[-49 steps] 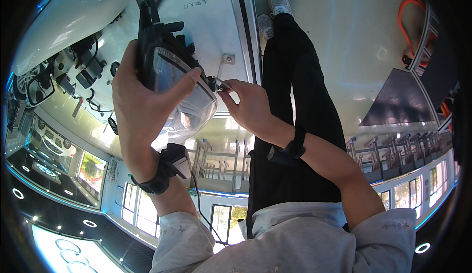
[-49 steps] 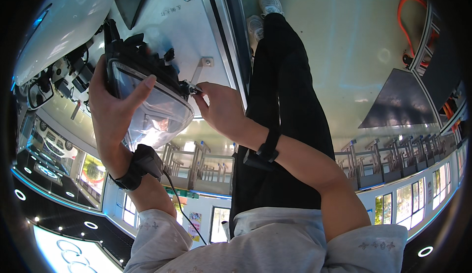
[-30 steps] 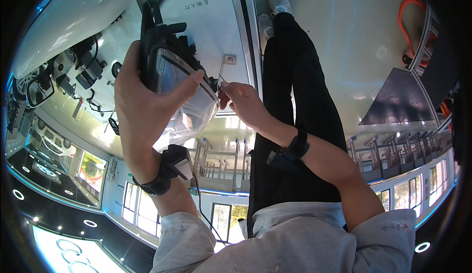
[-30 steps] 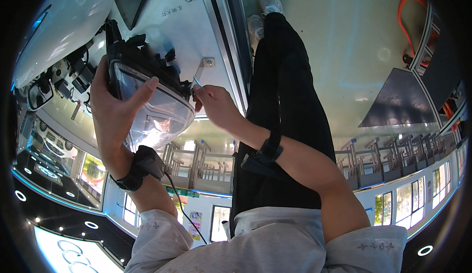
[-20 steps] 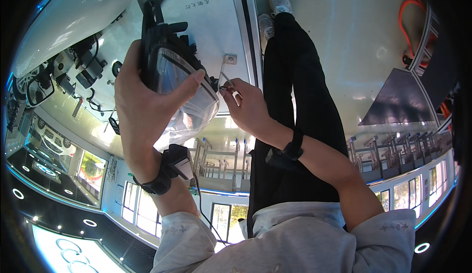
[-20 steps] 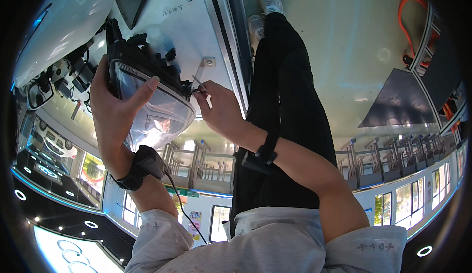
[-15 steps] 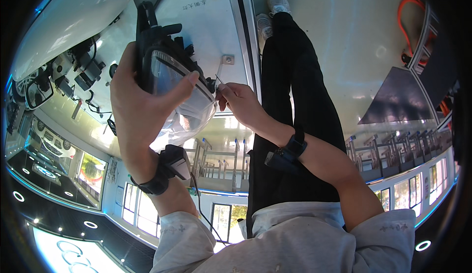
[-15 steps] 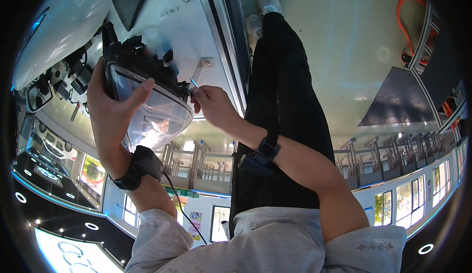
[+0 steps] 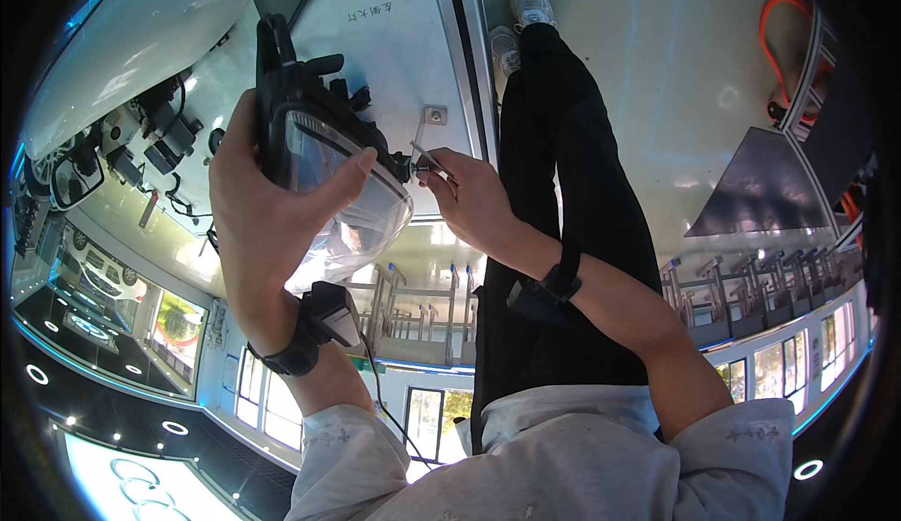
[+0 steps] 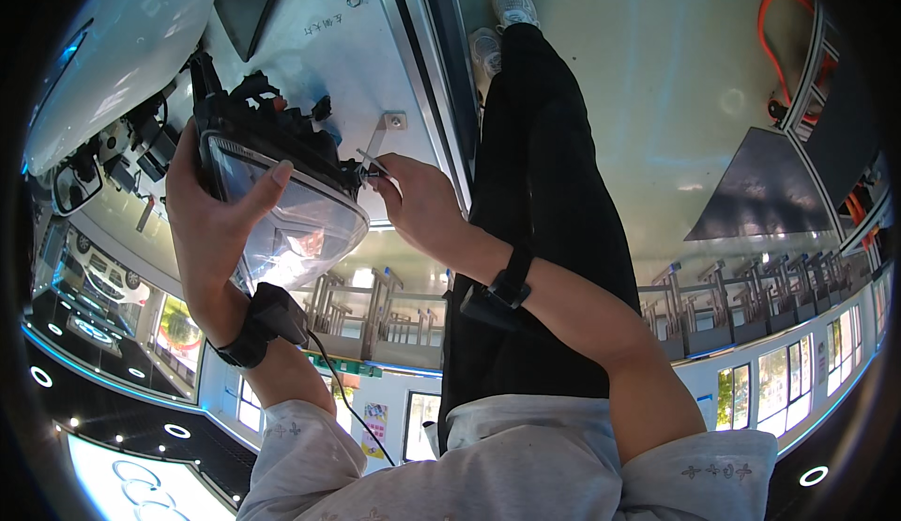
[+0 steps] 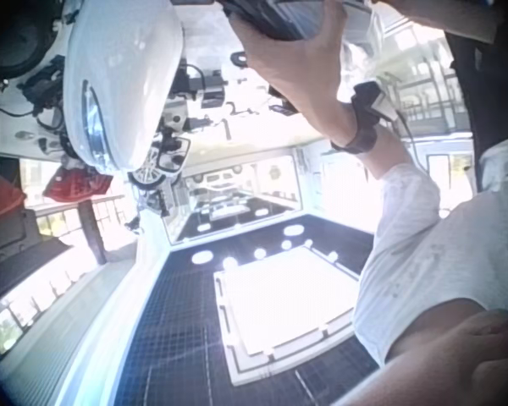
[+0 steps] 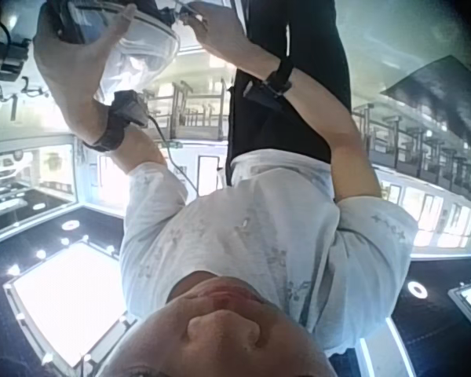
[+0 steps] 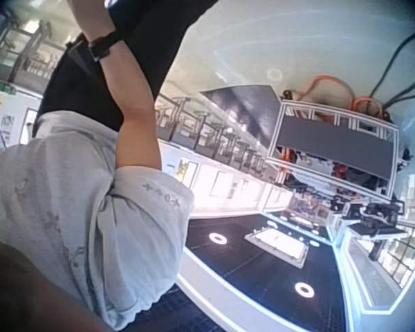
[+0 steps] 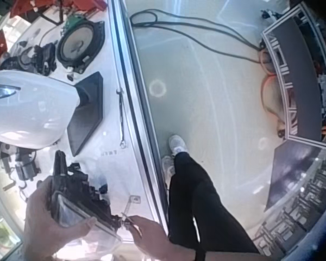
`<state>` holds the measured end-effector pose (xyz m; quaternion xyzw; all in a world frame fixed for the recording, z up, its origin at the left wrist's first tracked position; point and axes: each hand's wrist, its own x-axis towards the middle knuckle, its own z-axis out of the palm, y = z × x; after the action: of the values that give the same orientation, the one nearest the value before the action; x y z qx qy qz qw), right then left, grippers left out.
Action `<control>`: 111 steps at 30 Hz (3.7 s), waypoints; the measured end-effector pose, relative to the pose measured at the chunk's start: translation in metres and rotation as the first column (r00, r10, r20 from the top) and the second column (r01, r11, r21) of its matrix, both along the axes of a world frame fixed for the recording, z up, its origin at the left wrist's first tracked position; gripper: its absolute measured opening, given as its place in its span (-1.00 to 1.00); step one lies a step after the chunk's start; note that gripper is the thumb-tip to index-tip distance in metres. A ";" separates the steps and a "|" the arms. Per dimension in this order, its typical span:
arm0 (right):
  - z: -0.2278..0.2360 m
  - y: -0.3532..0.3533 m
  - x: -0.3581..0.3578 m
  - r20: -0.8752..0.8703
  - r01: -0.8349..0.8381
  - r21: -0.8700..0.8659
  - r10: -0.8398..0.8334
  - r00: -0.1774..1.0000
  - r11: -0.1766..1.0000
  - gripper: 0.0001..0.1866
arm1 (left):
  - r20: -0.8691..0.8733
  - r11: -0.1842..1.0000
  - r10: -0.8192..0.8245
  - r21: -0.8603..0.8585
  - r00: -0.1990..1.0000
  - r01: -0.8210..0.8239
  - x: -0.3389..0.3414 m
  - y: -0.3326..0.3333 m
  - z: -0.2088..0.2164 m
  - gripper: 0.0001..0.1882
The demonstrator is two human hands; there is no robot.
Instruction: The person is disassembling components from a car headlight assembly using a screwdriver and hands.
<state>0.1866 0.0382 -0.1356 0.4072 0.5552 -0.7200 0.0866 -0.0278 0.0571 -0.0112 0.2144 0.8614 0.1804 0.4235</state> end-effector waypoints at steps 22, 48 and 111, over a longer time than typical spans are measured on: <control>-0.048 0.028 -0.004 -0.045 0.136 0.104 -0.132 0.990 0.985 -0.76 | -0.008 1.000 -0.003 -0.030 1.000 0.002 -0.009 -0.002 -0.008 -0.41; 0.002 0.041 -0.052 -0.031 0.252 -0.396 -0.287 0.957 0.883 -0.70 | -0.016 0.999 0.012 -0.052 1.000 -0.013 0.001 -0.010 0.018 -0.39; -0.055 -0.055 -0.088 0.265 -0.063 -0.084 0.083 0.961 0.994 -0.74 | -0.236 0.934 0.228 -0.220 0.945 -0.281 -0.013 -0.086 0.156 -0.26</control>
<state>0.0984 -0.0173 -0.1904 0.4764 0.5256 -0.6751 0.2025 -0.0412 -0.0288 0.1449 0.0629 0.9371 0.1004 0.3282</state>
